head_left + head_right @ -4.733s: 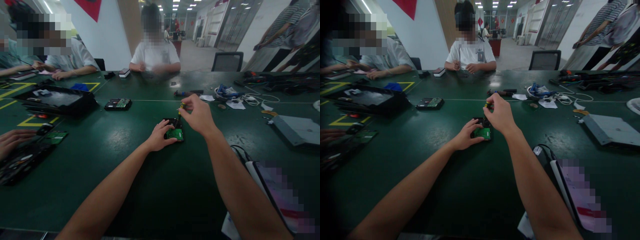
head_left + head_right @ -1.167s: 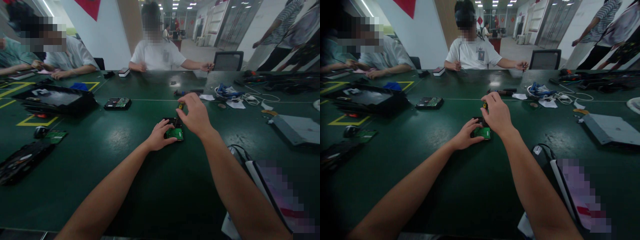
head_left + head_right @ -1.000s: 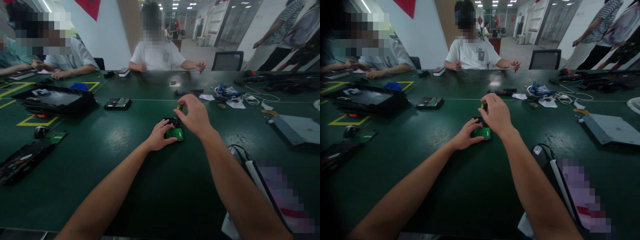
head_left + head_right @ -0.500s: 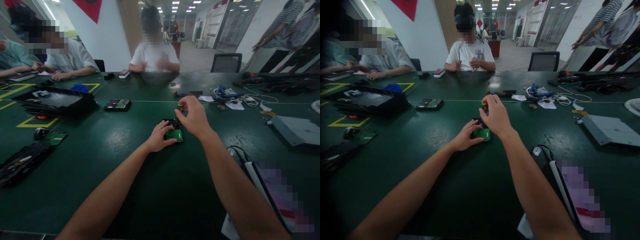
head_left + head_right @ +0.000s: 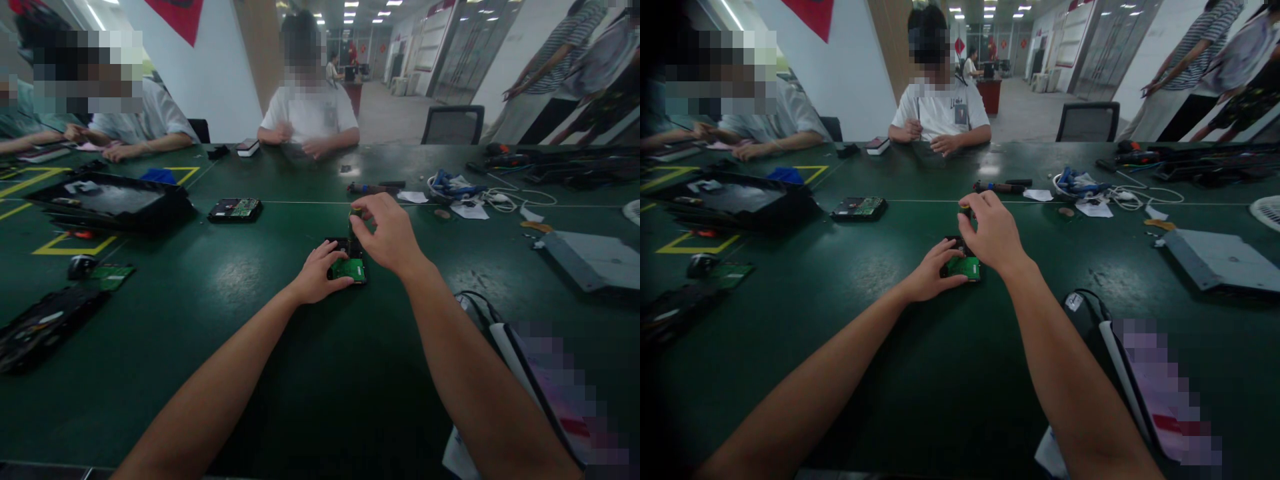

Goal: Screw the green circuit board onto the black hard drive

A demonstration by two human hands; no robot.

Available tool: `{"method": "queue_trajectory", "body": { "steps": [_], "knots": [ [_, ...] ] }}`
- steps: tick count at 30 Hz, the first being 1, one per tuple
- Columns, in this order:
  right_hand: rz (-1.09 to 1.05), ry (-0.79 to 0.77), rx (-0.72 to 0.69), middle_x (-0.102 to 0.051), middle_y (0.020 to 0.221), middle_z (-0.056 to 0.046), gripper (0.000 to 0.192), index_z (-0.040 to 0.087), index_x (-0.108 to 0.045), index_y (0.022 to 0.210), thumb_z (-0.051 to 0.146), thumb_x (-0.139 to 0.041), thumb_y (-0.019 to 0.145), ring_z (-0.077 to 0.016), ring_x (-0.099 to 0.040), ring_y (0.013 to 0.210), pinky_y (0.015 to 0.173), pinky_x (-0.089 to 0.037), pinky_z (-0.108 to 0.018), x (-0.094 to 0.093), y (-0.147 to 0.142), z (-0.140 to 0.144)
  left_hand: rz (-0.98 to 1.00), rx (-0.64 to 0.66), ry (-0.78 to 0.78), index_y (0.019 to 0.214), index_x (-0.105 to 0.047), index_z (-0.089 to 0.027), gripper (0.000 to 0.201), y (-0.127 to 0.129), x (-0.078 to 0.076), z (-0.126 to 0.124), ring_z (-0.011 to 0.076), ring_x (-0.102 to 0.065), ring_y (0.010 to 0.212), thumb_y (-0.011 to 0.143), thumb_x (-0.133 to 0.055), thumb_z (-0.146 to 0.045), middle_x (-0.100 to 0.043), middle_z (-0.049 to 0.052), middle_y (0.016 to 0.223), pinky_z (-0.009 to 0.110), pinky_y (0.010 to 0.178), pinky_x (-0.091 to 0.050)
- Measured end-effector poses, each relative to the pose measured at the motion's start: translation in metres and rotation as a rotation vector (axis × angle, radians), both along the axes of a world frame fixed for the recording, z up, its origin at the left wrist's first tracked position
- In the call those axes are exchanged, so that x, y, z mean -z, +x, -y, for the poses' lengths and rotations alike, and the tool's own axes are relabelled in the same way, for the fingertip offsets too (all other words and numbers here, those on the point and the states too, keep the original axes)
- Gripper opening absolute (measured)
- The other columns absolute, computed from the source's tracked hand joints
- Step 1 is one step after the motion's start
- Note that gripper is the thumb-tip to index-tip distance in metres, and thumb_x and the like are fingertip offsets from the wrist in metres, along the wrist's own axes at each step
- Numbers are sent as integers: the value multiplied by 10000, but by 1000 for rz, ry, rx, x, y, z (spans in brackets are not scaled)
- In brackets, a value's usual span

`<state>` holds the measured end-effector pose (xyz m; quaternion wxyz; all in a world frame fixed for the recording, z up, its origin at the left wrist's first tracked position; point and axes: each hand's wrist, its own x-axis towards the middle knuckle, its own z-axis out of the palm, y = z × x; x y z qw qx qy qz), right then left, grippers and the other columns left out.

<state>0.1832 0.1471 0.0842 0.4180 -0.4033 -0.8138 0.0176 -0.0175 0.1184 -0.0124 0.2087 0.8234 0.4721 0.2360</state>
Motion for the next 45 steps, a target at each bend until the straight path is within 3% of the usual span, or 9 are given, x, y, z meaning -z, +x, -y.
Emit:
{"method": "queue_trajectory", "body": {
  "steps": [11, 20, 27, 37, 45],
  "knots": [
    [-56, -14, -9, -654, 1027, -94, 142, 232, -573, 998, 285, -670, 909, -271, -640, 935, 814, -531, -428, 2, 4, -7, -3, 0, -1, 1363, -595, -282, 580, 0, -1, 1, 365, -210, 1597, 878, -724, -573, -340, 100, 1685, 612, 1280, -222],
    [-21, -2, -38, -680, 1055, -103, 145, 212, -631, 1083, 260, -568, 962, -265, -655, 953, 853, -520, -427, 1, 1, -4, -4, 1, 19, 1361, -597, -253, 590, 0, 1, -1, 363, -219, 1595, 871, -739, -551, -352, 119, 1677, 590, 1281, -233],
    [-124, -51, 7, -688, 967, -81, 130, 227, -571, 992, 272, -660, 908, -243, -660, 839, 758, -534, -397, 4, 3, -9, -14, -5, -2, 1374, -593, -265, 594, 0, -1, 1, 361, -210, 1598, 881, -721, -572, -344, 112, 1681, 594, 1284, -226],
    [-37, 20, -29, -637, 1063, -100, 139, 222, -641, 1075, 251, -595, 947, -260, -632, 963, 845, -518, -423, -1, 0, -2, -13, -2, 2, 1381, -589, -271, 596, 0, 0, 0, 354, -206, 1600, 879, -730, -560, -332, 102, 1689, 589, 1286, -223],
    [-105, -51, 16, -654, 988, -85, 145, 231, -573, 977, 302, -679, 908, -259, -640, 894, 774, -536, -424, 3, 4, -9, -6, -1, -4, 1380, -590, -263, 597, 0, 0, 1, 360, -204, 1600, 883, -722, -566, -338, 112, 1685, 593, 1287, -216]
  ]
}}
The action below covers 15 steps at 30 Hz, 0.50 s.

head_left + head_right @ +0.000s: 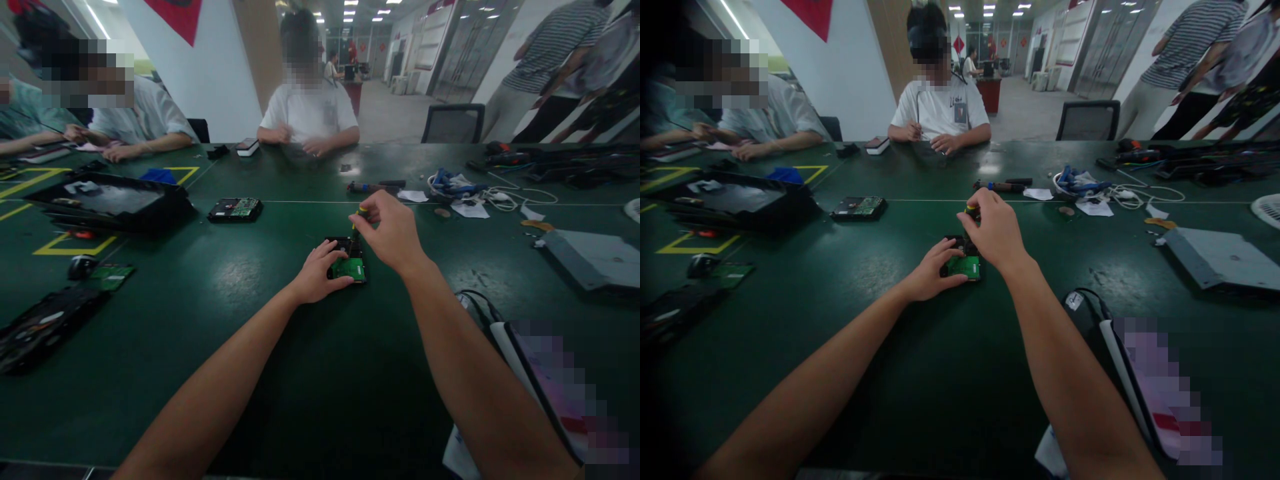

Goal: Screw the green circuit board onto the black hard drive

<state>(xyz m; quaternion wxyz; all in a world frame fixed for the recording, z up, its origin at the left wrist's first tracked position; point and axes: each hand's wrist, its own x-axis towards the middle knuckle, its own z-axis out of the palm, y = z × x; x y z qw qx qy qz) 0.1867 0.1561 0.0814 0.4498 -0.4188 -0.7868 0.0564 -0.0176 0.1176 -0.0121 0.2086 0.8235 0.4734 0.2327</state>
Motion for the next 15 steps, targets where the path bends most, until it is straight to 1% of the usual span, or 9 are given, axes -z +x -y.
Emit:
{"method": "queue_trajectory", "body": {
  "steps": [4, 7, 12, 15],
  "knots": [
    [32, 11, -60, -655, 1047, -97, 140, 220, -598, 1050, 252, -639, 920, -258, -648, 928, 815, -542, -433, -1, -2, 3, 2, 3, 17, 1366, -597, -262, 587, 0, 1, -1, 362, -213, 1597, 876, -732, -554, -344, 112, 1682, 590, 1283, -227],
    [45, 18, -58, -639, 1084, -99, 185, 225, -598, 1074, 208, -635, 893, -265, -637, 967, 843, -538, -445, -1, -3, 5, 3, 6, 17, 1372, -593, -260, 590, 0, 2, -2, 362, -211, 1597, 877, -730, -550, -349, 115, 1679, 590, 1283, -225],
    [5, 6, -21, -633, 1035, -85, 197, 229, -556, 1007, 239, -689, 862, -254, -635, 913, 790, -543, -423, 0, -2, 2, -2, -3, 9, 1369, -594, -276, 585, 1, 1, -1, 357, -209, 1599, 873, -732, -554, -345, 100, 1683, 589, 1285, -225],
    [4, -15, -20, -649, 1011, -73, 215, 234, -543, 1007, 247, -701, 862, -242, -636, 875, 763, -538, -406, 0, -2, 2, -3, -6, 0, 1365, -595, -277, 586, 1, 0, 0, 354, -208, 1599, 871, -733, -559, -343, 98, 1684, 583, 1288, -218]
  ]
}}
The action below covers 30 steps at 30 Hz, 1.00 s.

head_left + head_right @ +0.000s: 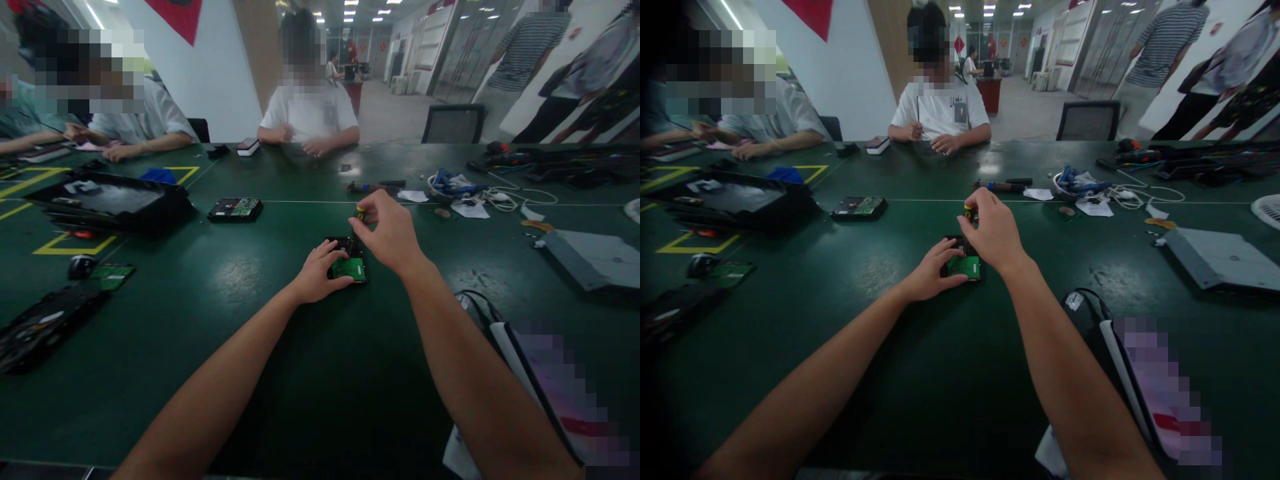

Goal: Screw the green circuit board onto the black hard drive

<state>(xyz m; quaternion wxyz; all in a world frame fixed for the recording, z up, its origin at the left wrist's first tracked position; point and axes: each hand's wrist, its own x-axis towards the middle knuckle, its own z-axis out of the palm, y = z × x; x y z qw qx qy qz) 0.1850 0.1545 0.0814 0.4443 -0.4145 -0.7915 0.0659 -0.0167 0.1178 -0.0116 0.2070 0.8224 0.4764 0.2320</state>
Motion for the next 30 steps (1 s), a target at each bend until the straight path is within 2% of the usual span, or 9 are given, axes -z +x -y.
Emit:
{"method": "queue_trajectory", "body": {
  "steps": [12, 26, 30],
  "knots": [
    [43, 37, -15, -658, 1086, -105, 183, 227, -579, 1076, 238, -629, 901, -279, -637, 989, 836, -526, -438, -1, -1, 3, -11, -6, 10, 1369, -580, -279, 575, 1, -1, 2, 358, -208, 1599, 876, -728, -536, -340, 95, 1687, 615, 1279, -221],
    [80, 53, -17, -645, 1062, -94, 185, 234, -573, 1057, 227, -631, 882, -269, -614, 968, 836, -503, -428, -4, -1, 4, -28, -15, 37, 1387, -577, -261, 597, 2, 1, 2, 357, -211, 1598, 872, -723, -524, -357, 107, 1676, 603, 1273, -241],
    [72, 43, -40, -648, 1098, -102, 241, 227, -572, 1096, 185, -609, 862, -271, -617, 976, 832, -504, -426, -2, -1, 4, -27, -15, 35, 1389, -575, -257, 600, 2, 0, 3, 358, -220, 1595, 872, -723, -522, -367, 112, 1670, 600, 1272, -247]
  ]
}}
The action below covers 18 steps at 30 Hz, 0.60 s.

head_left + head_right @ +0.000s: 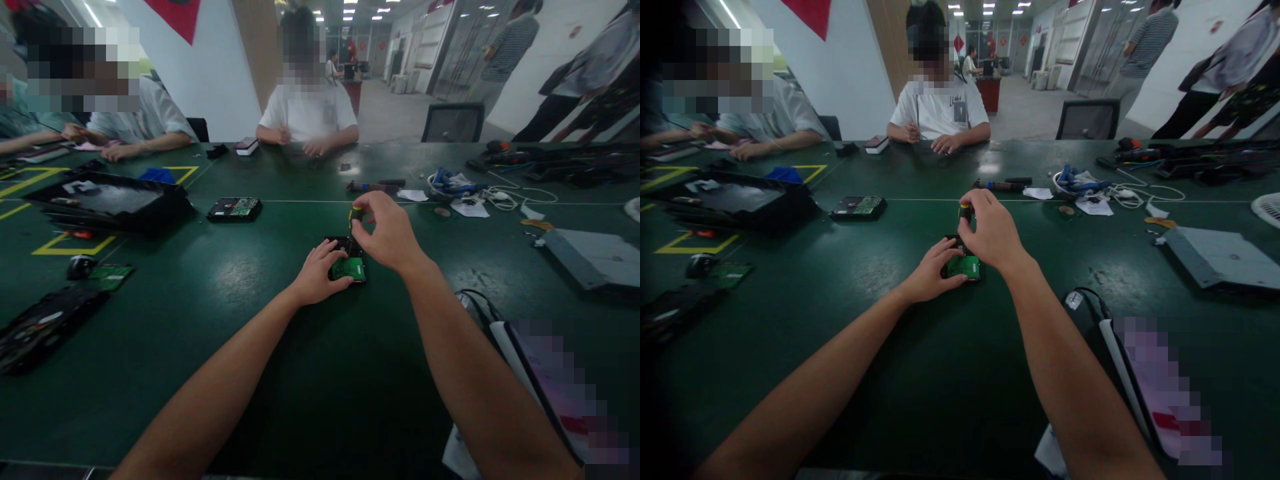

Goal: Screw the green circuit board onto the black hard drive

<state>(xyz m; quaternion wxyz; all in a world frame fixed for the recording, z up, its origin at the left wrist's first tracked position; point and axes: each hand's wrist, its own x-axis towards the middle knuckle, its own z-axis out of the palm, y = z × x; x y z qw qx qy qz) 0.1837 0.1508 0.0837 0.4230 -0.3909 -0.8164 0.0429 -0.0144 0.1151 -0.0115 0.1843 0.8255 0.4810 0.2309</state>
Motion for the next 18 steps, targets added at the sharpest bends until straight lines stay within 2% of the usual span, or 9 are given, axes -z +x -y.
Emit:
{"method": "queue_trajectory", "body": {
  "steps": [10, 18],
  "knots": [
    [15, 10, 19, -654, 1078, -102, 189, 233, -579, 1070, 237, -633, 889, -284, -618, 1006, 845, -507, -433, -2, 1, 1, 18, -4, -9, 1380, -574, -285, 594, -1, 4, -2, 351, -210, 1599, 863, -733, -529, -360, 92, 1676, 614, 1278, -222],
    [-23, -38, 17, -674, 1050, -98, 171, 233, -578, 1076, 244, -625, 912, -267, -646, 934, 817, -531, -432, 0, 1, -1, 12, 6, -16, 1376, -574, -277, 591, -1, 1, -1, 351, -208, 1600, 867, -733, -532, -344, 98, 1684, 605, 1276, -234]
  ]
}}
